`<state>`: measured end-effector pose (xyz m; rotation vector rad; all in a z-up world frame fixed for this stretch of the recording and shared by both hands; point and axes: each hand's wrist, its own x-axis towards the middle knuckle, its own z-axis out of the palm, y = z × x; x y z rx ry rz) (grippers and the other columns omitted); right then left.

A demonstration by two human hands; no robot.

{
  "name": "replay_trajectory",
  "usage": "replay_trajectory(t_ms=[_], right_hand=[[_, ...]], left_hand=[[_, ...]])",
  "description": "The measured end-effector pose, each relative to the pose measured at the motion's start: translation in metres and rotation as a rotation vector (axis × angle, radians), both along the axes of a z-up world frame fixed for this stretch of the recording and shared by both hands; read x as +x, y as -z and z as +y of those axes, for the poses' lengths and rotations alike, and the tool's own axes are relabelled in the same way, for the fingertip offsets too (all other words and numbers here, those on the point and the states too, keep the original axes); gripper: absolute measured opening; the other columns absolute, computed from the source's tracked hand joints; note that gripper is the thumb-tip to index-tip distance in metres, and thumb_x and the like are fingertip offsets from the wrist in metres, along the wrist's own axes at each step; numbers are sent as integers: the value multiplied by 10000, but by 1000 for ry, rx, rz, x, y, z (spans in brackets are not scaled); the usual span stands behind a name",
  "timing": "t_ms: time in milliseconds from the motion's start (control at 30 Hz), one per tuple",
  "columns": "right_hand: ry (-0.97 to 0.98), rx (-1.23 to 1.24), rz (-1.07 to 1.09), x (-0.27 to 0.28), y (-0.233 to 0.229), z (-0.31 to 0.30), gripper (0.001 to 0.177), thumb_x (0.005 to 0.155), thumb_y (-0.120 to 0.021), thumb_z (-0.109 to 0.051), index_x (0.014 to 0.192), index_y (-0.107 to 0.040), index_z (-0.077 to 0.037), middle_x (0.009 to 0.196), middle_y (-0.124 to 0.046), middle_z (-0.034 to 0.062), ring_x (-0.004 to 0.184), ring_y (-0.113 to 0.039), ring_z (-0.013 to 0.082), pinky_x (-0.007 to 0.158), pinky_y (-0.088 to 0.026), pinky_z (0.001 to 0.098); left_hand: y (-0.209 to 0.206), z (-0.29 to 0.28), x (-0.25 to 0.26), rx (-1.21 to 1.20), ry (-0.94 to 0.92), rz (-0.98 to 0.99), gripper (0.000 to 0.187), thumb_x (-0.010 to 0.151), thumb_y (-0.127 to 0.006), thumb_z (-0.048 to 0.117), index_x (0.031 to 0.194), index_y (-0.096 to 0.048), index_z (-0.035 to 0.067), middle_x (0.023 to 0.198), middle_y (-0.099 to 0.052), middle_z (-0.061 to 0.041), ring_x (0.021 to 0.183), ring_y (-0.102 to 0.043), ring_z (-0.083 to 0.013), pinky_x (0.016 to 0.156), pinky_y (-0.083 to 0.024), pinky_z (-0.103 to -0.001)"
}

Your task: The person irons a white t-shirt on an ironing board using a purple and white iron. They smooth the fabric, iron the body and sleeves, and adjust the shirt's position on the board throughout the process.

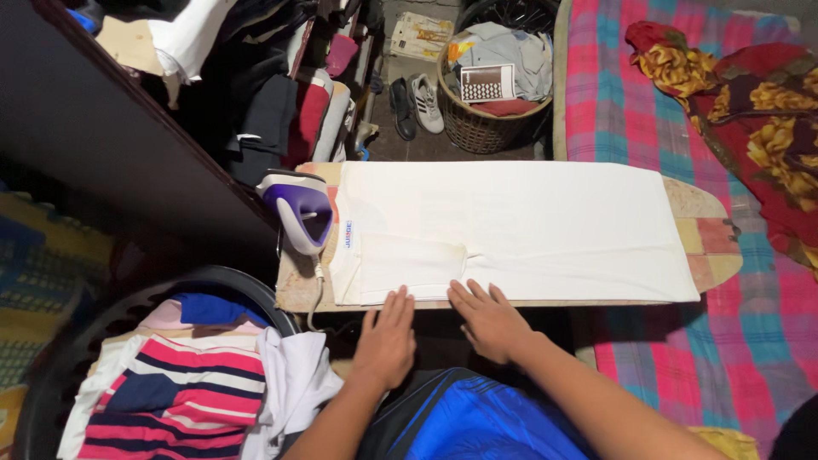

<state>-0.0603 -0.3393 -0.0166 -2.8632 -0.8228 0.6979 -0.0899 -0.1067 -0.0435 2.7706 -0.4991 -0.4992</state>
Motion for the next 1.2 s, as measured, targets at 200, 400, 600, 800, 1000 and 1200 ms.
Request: replay_trajectory(t_ms=[200,400,600,800,1000,1200], right_hand=[[49,45,25,-4,-7,-51,680,957,-565,-208,1553,-263,-83,1656,-239,100,1526,-197,356,1201,-184,557],[171,232,48,-22,-7,-95,642,957,-548,-181,1545,-309,-86,1641,-287,100,1528,-200,338,1213,-171,525],[187,334,69,-29,1,-126,651,946,-553,-181,1548,-321,-95,1634,-302,100,1522,-223,340,1212,-174,520],[91,355,64,-22,5,-130,647,948,-558,-190,1543,-326,-85,1633,-298,115,1518,-224,354,1204,-179,534],[82,361,39,-14,-4,-117,635,947,-555,-193,1532,-339,-71,1635,-292,122,1516,-223,356,1198,-176,553],[40,337,38,8,-11,-63,588,973,-541,-218,1512,-366,-62,1651,-254,146,1528,-203,366,1199,-164,571]], left_hand=[[4,12,-15,39,-229,-22,740,921,-515,186,1588,-209,95,1688,-139,-74,1547,-146,-247,1195,-199,-518],[6,-11,-17,41,-533,-113,684,908,-552,191,1531,-311,44,1657,-212,-152,1532,-198,-326,1180,-224,-563],[-3,-74,0,-42,-522,-177,659,883,-585,164,1492,-391,5,1581,-318,-235,1464,-322,-394,1166,-291,-512],[-15,-128,-7,-183,-515,1,613,915,-568,125,1499,-403,41,1606,-333,-192,1446,-352,-369,1151,-326,-463],[-10,-114,6,-76,-470,-72,639,906,-606,143,1504,-402,45,1583,-362,-177,1480,-283,-355,1170,-288,-493],[-6,-79,39,-155,-538,-82,481,923,-602,150,1389,-552,43,1475,-504,-159,1397,-441,-332,1126,-389,-463]])
